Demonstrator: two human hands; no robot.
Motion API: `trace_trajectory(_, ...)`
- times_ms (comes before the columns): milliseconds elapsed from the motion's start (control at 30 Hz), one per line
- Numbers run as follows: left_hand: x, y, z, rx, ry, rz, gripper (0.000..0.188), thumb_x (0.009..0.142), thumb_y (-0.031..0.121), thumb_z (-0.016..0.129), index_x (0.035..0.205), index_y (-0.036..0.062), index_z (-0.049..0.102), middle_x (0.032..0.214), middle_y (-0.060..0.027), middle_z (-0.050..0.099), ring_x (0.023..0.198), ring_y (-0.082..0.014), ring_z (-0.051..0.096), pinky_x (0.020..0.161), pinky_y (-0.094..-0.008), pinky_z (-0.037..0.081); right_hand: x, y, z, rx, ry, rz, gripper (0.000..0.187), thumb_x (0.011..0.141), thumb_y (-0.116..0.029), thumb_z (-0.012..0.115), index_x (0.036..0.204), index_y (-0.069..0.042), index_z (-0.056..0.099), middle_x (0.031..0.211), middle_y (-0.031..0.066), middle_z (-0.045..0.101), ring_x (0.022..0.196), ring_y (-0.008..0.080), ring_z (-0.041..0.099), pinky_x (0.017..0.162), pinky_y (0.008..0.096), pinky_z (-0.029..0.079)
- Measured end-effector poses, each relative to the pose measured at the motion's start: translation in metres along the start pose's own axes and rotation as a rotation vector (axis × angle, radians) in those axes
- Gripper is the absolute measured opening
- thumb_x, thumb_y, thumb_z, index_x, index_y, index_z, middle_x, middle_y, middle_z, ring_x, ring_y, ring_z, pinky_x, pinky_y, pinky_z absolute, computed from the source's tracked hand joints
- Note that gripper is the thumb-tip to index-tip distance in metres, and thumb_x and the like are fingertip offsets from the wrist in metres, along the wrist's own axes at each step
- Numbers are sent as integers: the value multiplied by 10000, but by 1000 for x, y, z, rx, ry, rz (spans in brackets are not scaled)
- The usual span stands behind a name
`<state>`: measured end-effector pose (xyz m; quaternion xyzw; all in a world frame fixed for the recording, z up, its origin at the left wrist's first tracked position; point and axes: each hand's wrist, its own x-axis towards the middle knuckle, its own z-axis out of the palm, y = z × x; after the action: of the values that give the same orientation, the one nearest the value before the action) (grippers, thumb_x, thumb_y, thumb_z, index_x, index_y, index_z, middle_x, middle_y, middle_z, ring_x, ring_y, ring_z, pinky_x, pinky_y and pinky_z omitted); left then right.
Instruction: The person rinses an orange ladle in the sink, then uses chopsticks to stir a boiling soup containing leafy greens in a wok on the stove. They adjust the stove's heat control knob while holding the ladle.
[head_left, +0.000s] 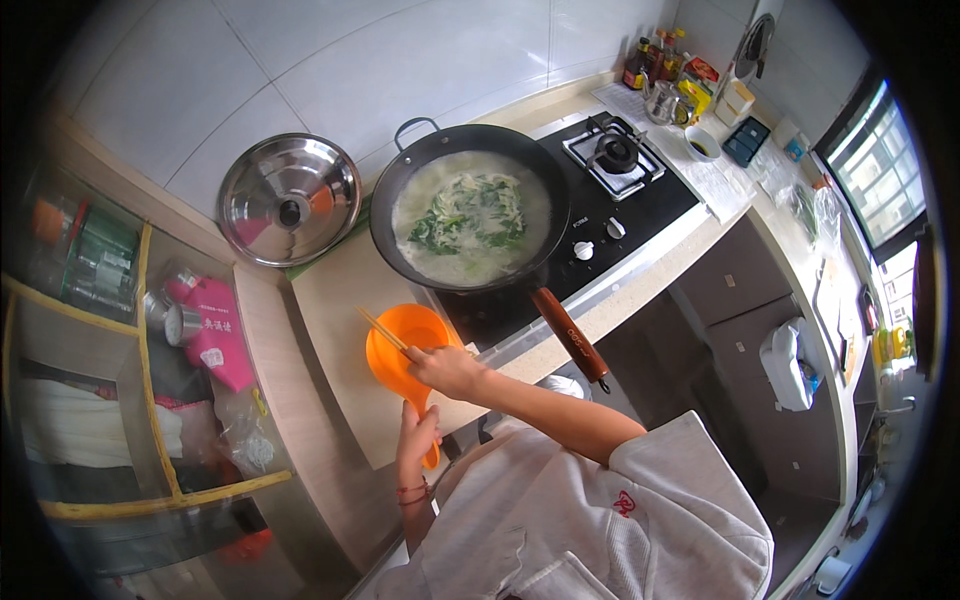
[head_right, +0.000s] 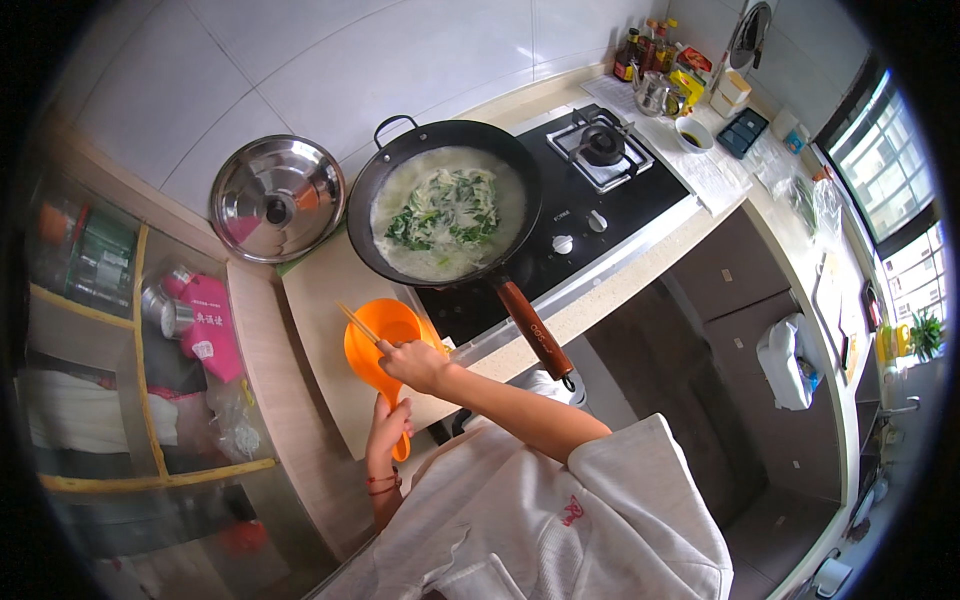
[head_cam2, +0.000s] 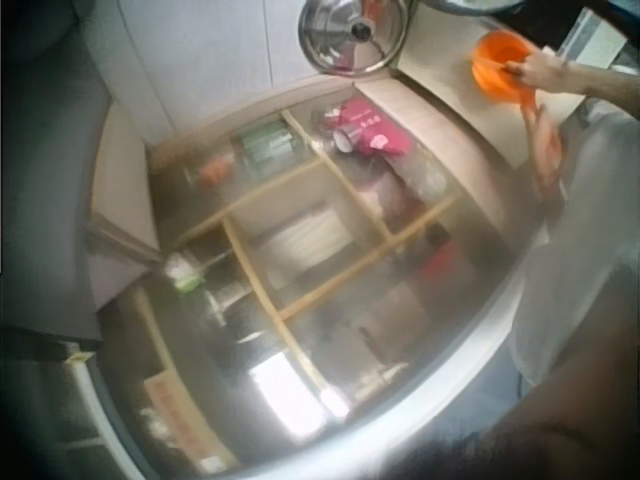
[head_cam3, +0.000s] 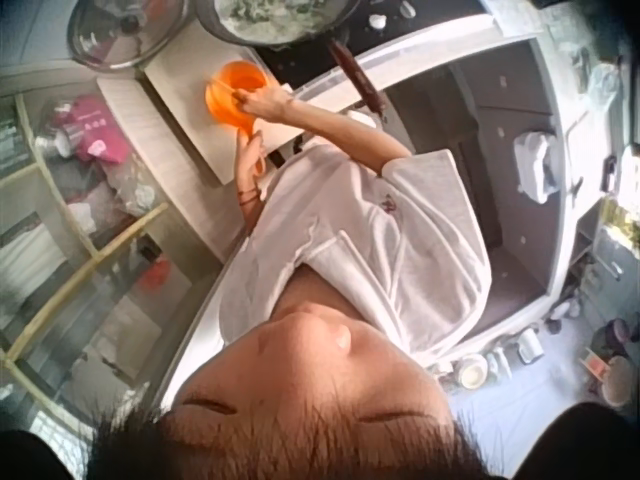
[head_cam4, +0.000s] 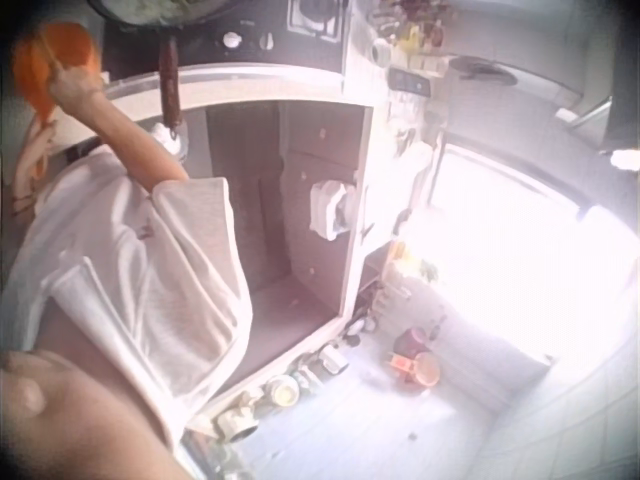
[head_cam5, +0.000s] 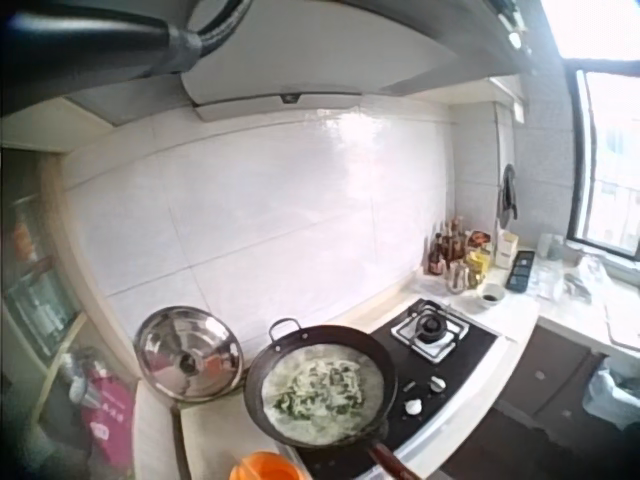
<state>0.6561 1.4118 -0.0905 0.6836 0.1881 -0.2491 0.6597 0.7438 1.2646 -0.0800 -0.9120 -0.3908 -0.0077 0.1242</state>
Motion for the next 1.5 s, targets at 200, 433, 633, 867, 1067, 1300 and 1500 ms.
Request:
trace_trajectory(200, 2, -4, -3, 11, 16, 4, 470, 919, 116, 535, 1311, 56, 283, 782, -43, 483, 473, -87, 433, 428, -243, 411, -10, -16, -41, -48, 63, 38, 386, 736, -86, 612, 1119, -113, 574, 1152, 87, 556, 818, 212, 640, 663, 329, 546)
trace_trajectory(433, 1, -4, -3, 19, 54, 103, 365, 893, 237, 612, 1113, -5, 450, 727, -52, 554, 516, -122, 536, 457, -253, 443, -77, -41, -112, 548, 348, -149, 271, 736, -64, 633, 1003, -20, 619, 824, 89, 585, 789, 264, 618, 685, 370, 523)
trace_trajectory(633, -3, 1, -18, 53, 259, 77, 461, 950, 410, 502, 1106, -22, 529, 783, -84, 617, 691, -163, 616, 634, -284, 493, -161, -33, -109, 923, 57, 160, 168, 843, -33, 595, 998, -12, 654, 882, 150, 675, 774, 307, 660, 698, 360, 534)
trace_trajectory(867, -124, 72, -13, 73, 352, 523, 302, 948, 191, 542, 1138, -43, 559, 979, -136, 627, 889, -211, 627, 817, -338, 495, -244, -6, -101, 404, 47, 422, 319, 752, 16, 577, 1051, -69, 643, 828, 94, 660, 749, 284, 654, 683, 379, 549)
trace_trajectory(1067, -202, 161, 30, -394, -576, 1007, 390, 964, 308, 465, 1190, -4, 522, 1085, -164, 590, 976, -375, 609, 810, -486, 526, -193, -37, -177, 810, 244, 319, 245, 795, 18, 577, 1031, -2, 640, 881, 144, 666, 834, 309, 670, 744, 369, 554)
trace_trajectory(1300, -234, 242, 141, -1222, -244, 1344, 73, 873, 107, 635, 907, 147, 685, 998, 61, 654, 884, -76, 614, 834, -331, 452, -125, -109, -277, 1493, 1076, -383, 214, 895, -129, 570, 1032, 26, 629, 997, 181, 659, 980, 340, 636, 800, 423, 539)
trace_trajectory(1500, -235, 224, 137, -1142, -364, 1396, 91, 883, 130, 599, 954, 131, 656, 1037, 28, 634, 937, -125, 588, 868, -363, 430, -124, -122, -286, 1447, 1215, -516, 202, 898, -123, 565, 1005, 34, 630, 964, 183, 657, 951, 332, 640, 783, 418, 540)
